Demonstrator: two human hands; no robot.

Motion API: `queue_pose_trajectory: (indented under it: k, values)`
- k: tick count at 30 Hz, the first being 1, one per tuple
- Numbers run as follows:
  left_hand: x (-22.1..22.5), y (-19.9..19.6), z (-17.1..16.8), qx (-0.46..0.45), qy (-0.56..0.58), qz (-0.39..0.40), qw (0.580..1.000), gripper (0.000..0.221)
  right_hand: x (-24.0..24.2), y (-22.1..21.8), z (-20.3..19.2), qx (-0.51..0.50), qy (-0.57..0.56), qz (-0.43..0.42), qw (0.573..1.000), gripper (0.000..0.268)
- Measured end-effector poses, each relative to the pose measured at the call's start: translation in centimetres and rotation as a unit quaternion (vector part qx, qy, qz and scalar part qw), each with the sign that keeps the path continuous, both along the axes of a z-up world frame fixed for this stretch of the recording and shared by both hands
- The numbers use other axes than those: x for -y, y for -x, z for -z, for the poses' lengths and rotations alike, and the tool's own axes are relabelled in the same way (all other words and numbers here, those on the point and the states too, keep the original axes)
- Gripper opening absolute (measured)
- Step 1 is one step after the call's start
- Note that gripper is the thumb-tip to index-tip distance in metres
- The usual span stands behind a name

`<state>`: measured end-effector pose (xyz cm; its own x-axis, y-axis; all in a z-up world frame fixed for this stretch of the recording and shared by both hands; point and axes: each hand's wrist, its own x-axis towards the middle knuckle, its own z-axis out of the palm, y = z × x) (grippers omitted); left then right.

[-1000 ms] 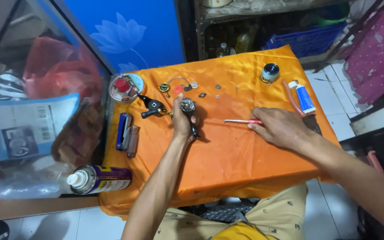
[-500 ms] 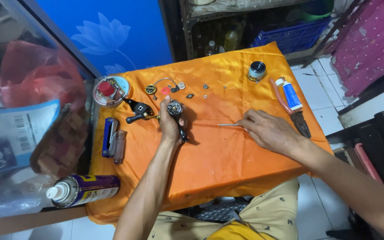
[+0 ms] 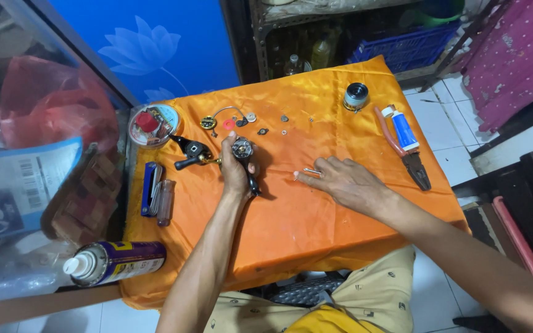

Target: Assembling and lubricating the internal components of a fishing reel on a workspace

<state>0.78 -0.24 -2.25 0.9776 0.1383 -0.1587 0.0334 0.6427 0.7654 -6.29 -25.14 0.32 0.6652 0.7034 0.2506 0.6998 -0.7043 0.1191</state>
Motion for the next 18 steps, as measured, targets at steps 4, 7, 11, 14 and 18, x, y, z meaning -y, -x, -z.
queue_pose_trajectory:
  k: [4, 7, 11, 14, 18]
  values:
    - [-0.1, -0.1, 0.3, 0.004, -0.014, 0.005, 1.000, 0.042, 0.5, -0.1, 0.0, -0.023, 0.002, 0.013, 1.000, 0.044]
    - [0.0, -0.3, 0.5, 0.009, -0.002, -0.001, 1.000, 0.039, 1.0, 0.1, -2.2, -0.175, -0.046, 0.078, 0.980, 0.045]
    - [0.1, -0.3, 0.4, 0.016, -0.006, -0.004, 1.000, 0.038, 3.4, -0.4, -2.3, -0.200, -0.055, 0.190, 0.960, 0.059]
    - [0.1, -0.2, 0.6, 0.022, -0.007, -0.010, 1.000, 0.038, 4.8, -1.2, -2.1, -0.089, 0.007, 0.220, 0.971, 0.063]
    - [-0.1, -0.4, 0.6, 0.014, -0.008, -0.010, 1.000, 0.036, 7.3, -2.9, -0.2, -0.050, 0.019, 0.239, 0.970, 0.057]
